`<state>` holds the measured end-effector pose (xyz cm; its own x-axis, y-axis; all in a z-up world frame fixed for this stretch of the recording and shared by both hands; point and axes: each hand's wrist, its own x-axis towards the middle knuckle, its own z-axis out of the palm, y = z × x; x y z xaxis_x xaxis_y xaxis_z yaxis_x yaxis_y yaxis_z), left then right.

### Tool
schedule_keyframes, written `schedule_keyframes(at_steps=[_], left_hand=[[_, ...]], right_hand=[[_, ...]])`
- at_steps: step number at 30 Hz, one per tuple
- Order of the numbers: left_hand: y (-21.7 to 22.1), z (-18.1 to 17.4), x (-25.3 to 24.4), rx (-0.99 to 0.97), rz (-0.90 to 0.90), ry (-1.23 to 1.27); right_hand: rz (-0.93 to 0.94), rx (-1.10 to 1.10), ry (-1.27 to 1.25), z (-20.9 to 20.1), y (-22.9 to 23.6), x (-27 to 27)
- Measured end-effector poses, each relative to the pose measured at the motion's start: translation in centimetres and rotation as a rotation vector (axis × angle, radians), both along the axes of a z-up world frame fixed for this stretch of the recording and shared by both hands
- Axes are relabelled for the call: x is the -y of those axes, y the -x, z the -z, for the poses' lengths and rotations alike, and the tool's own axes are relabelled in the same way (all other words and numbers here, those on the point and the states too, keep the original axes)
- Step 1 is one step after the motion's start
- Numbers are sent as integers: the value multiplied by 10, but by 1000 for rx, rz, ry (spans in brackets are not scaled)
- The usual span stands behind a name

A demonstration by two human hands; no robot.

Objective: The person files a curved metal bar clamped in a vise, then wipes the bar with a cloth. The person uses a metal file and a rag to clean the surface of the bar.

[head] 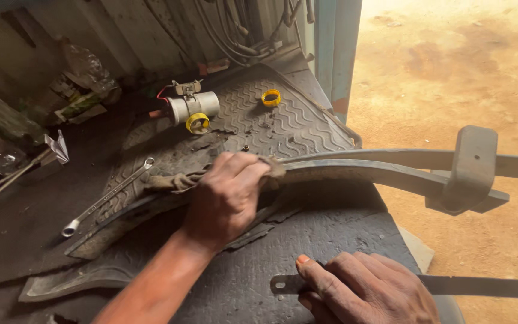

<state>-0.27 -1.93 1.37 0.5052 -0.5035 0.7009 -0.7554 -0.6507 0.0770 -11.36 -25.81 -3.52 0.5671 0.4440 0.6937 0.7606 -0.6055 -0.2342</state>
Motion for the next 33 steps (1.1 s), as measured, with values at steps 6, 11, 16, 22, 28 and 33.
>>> schedule_keyframes(at_steps=[6,11,16,22,28,33], left_hand=[[-2,-12,-14,58,72,-71],[1,-6,-8,4,23,-27],[-15,-3,31,28,96,-46],[-26,-5,74,107,269,-103],[-11,-13,17,103,161,-180],[-7,-6,32,80,145,-151]], right_hand=[[14,-28,18,0,1,0],[34,-40,32,4,5,5],[27,-20,50,2,0,-3],[57,-21,62,5,3,-1],[40,11,33,7,3,1],[25,-27,48,5,3,1]])
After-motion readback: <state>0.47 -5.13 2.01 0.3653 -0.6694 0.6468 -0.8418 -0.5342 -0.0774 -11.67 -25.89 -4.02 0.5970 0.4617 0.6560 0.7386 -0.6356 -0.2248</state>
